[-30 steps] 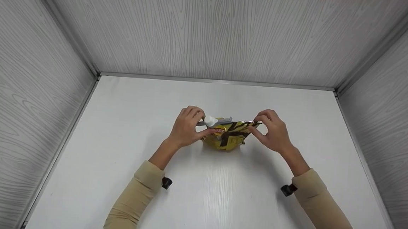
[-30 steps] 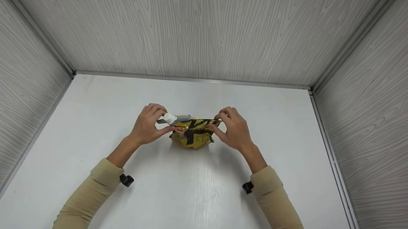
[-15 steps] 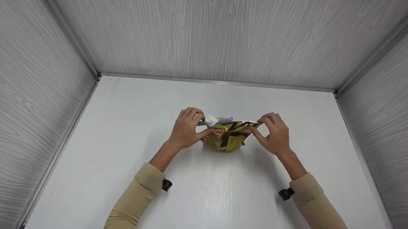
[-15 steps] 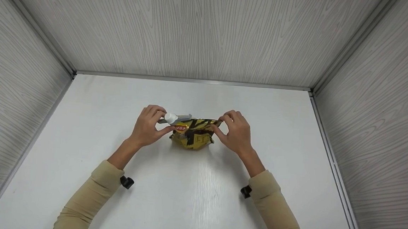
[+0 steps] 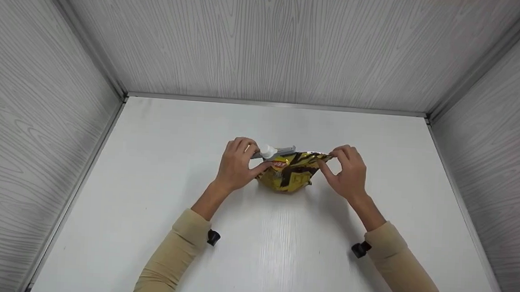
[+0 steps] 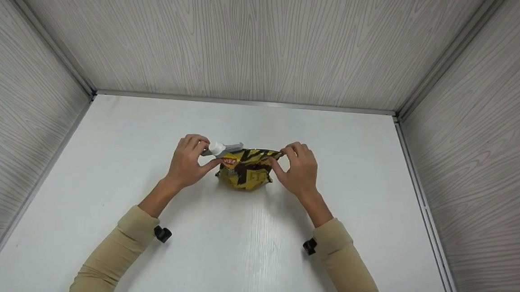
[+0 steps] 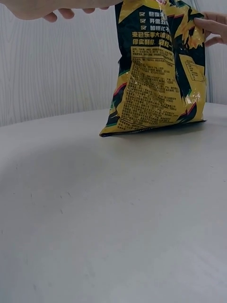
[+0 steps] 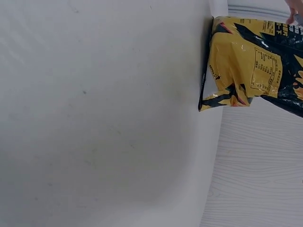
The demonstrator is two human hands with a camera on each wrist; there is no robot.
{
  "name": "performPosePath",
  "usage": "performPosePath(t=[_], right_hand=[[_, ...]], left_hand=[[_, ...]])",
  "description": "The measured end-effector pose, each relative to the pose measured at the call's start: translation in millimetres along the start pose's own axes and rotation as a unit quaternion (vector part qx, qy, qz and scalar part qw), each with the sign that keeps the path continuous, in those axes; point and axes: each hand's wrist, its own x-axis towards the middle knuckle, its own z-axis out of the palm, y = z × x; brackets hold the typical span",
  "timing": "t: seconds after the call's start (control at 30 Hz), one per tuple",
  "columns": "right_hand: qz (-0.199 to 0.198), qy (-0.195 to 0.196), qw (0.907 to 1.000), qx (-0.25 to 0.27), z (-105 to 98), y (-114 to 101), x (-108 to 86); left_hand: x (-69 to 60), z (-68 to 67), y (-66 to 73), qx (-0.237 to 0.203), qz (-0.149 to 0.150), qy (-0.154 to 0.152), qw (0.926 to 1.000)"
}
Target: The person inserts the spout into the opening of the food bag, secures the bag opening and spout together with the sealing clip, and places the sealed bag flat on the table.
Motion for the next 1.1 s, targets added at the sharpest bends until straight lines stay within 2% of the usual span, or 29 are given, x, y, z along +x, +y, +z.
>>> performPosePath(t=[0.23,0.47,0.87,1.1], right_hand=[[0.008,0.008,0.9999,-0.006,2.0,-2.2,0.0],[-0.006,0.020,0.9998,-0.002,0.5,-4.9,-0.4],[-0.024,0.027,0.9993,0.010,-1.7,-10.2,0.9],[-0.028,0.023,0.9992,0.014,-2.7,-11.9,-2.5]], left_hand=[[-0.2,0.5,0.3,0.004,-0.008,0.004,1.0000],[-1.2,-1.4,0.6,0.001,-0.012,-0.004,0.9999],[-4.7,-6.1,-0.7,-0.001,-0.009,0.003,1.0000],[-8.0,-8.4,1.3,0.014,0.000,0.007,0.9999]])
